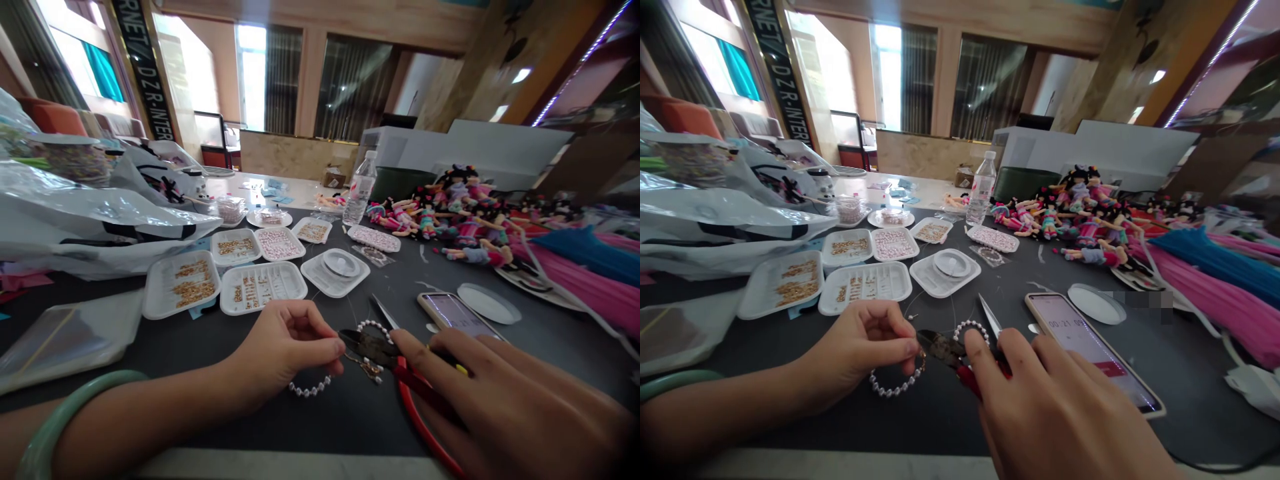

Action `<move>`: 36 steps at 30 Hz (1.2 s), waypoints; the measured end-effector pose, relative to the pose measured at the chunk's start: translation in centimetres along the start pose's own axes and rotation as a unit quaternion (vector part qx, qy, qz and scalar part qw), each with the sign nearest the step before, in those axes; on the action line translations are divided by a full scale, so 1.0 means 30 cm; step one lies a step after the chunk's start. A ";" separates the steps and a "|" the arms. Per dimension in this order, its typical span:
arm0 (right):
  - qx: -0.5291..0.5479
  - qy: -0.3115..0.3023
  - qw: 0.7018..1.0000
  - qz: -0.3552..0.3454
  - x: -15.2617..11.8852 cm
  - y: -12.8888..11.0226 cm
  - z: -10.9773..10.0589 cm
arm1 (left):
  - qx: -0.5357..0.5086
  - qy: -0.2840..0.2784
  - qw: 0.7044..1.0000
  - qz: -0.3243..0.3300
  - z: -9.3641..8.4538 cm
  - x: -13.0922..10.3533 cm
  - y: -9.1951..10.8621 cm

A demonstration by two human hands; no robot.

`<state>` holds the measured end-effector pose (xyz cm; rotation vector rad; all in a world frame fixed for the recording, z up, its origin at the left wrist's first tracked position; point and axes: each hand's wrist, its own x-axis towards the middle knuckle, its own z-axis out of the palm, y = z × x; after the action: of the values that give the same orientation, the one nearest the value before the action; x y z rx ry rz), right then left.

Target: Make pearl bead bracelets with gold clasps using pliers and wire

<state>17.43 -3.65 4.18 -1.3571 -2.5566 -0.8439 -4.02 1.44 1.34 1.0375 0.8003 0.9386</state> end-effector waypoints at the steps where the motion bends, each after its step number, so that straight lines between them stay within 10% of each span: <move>1: 0.000 0.002 1.000 -0.001 -0.001 0.001 0.001 | 0.000 -0.002 1.000 0.002 0.000 -0.001 -0.001; 36: -0.069 0.056 0.994 -0.064 -0.034 0.016 0.050 | 0.019 -0.011 1.000 -0.007 0.001 0.000 0.002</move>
<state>18.62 -3.37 2.75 -1.1544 -2.5620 -1.1044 -4.00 1.45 1.41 1.0726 0.8079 0.9020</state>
